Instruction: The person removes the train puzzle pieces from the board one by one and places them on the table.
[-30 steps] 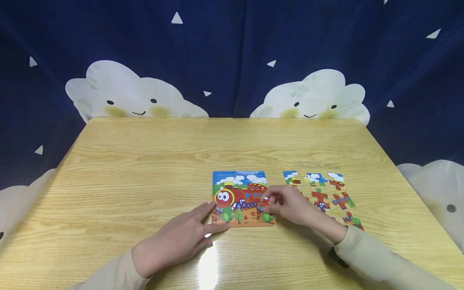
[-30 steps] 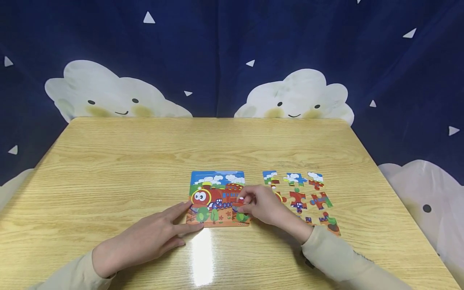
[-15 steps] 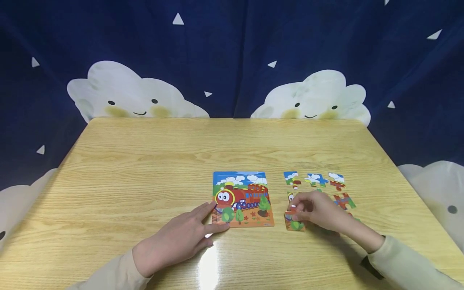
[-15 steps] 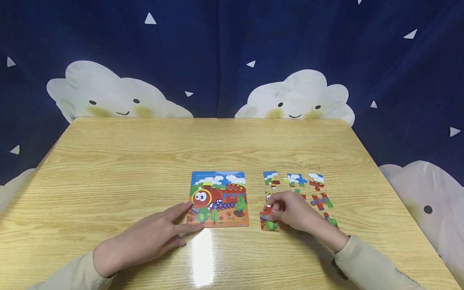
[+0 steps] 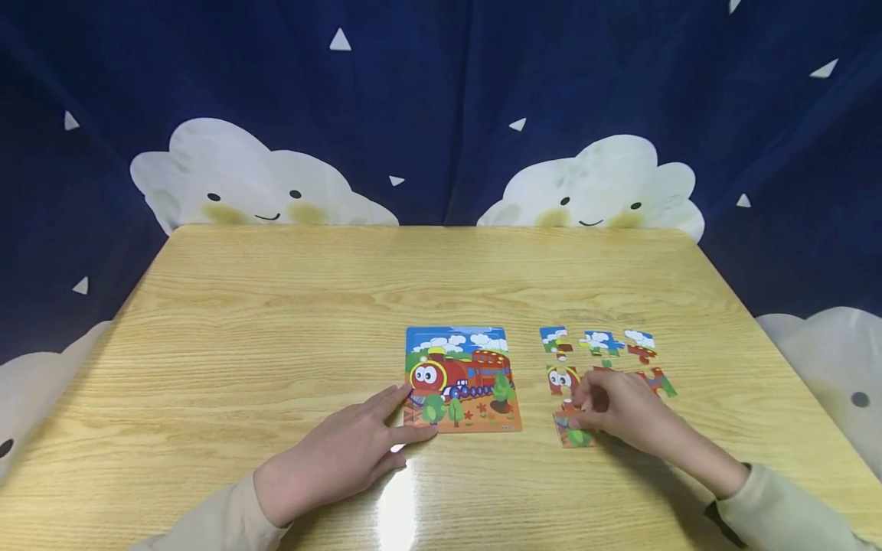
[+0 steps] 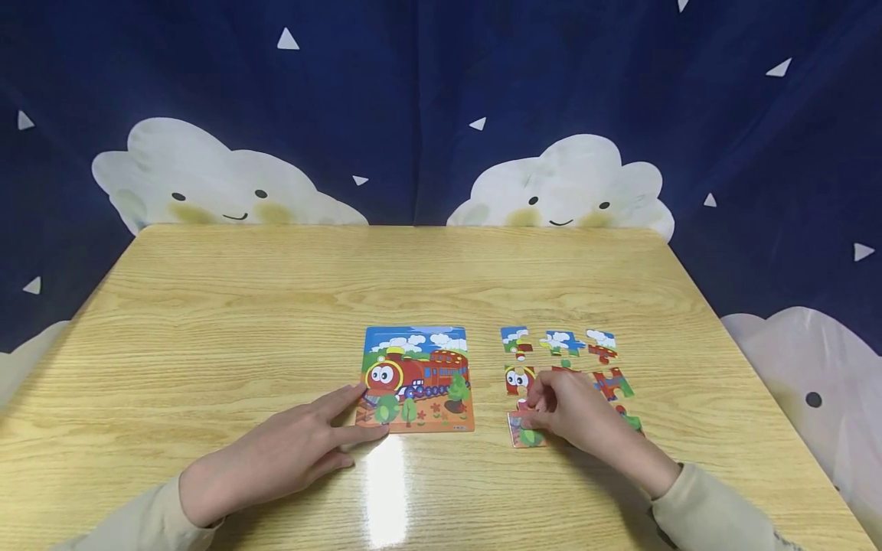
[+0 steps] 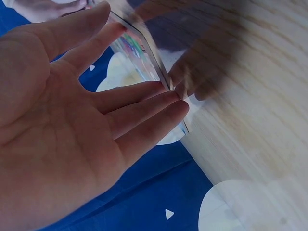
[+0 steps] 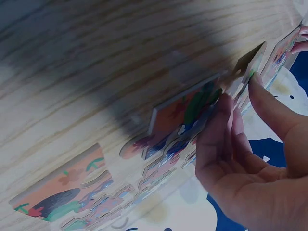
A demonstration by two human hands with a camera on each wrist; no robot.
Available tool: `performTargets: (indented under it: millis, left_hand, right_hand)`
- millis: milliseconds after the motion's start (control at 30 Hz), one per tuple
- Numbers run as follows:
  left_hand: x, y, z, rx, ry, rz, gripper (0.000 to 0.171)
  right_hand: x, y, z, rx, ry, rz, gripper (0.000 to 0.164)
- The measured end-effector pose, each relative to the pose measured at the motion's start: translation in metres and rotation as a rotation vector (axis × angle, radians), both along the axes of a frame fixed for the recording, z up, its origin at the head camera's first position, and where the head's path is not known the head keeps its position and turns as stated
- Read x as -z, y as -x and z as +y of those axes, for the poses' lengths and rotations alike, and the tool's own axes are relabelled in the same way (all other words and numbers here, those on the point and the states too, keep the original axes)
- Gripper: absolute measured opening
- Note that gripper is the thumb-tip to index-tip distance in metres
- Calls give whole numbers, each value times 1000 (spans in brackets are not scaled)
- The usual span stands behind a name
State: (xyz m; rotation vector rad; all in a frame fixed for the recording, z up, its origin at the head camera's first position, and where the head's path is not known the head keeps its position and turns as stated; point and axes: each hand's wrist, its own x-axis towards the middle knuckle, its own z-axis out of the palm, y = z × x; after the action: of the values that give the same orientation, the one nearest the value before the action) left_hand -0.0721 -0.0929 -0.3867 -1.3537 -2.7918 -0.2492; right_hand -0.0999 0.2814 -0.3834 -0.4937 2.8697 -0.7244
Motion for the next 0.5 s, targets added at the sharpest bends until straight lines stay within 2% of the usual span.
performTargets:
  millis: [333, 400, 500]
  left_hand:
    - [-1, 1, 0, 10, -5, -1, 43]
    - [-2, 2, 1, 11, -7, -19, 43]
    - [-4, 4, 1, -2, -19, -84, 41]
  right_hand:
    - [2, 0, 0, -6, -2, -2, 26]
    - [2, 0, 0, -10, 1, -11, 26]
    - [2, 0, 0, -16, 11, -24, 25]
